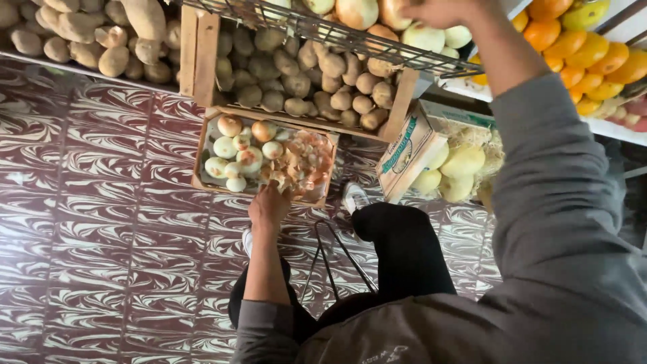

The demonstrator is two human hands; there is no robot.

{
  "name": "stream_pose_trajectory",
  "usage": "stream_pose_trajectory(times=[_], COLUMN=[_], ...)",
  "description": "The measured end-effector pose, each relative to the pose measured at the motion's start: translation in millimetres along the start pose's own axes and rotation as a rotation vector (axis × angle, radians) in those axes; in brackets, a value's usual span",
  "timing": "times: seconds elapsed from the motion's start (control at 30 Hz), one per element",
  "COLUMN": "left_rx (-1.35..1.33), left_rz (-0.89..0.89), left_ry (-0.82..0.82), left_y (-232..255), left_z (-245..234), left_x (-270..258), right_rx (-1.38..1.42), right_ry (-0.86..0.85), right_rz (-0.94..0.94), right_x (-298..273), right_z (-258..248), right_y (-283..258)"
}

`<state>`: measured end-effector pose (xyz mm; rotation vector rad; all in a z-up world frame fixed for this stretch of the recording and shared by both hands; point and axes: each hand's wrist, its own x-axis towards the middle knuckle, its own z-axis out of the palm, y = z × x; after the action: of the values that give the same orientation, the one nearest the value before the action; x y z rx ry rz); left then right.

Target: The person sits on the floor and peels the dry outer skins off several onions by hand. They place the peeled onions into a wooden crate and discard the skins into a separate container.

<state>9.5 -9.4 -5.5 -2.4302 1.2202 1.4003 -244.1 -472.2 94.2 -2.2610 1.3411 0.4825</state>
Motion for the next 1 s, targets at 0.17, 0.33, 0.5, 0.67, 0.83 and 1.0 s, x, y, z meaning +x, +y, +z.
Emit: stream_pose_trajectory(times=[0.17, 0.33, 0.5, 0.67, 0.83, 1.0], left_rx=[-0.09, -0.182, -1.43, -1.38, -1.064, -0.997], left_rz=[-0.012, 0.062, 0.366, 0.959, 0.89, 0.212], left_ry=[0.02, 0.112, 0.099, 0.115, 0.354, 0.362], left_y=[1, -3, 50, 48, 13, 3], left_z=[-4, -1, -29, 4, 27, 0], left_x=[4, 3, -51, -50, -37, -48], right_rx=[-0.196, 0.197, 1.447, 1.441, 1.68, 0.703], right_ry=[0.19, 0.421, 0.214, 0.035, -0.312, 0.164], right_rz=[-0.073, 0.05, -0.283, -0.22, -0.06, -0.731], right_x=[-3, -91, -235, -210, -217, -180], right_z=[6, -9, 80, 245, 227, 272], right_y=[-67, -106, -177, -195, -236, -213])
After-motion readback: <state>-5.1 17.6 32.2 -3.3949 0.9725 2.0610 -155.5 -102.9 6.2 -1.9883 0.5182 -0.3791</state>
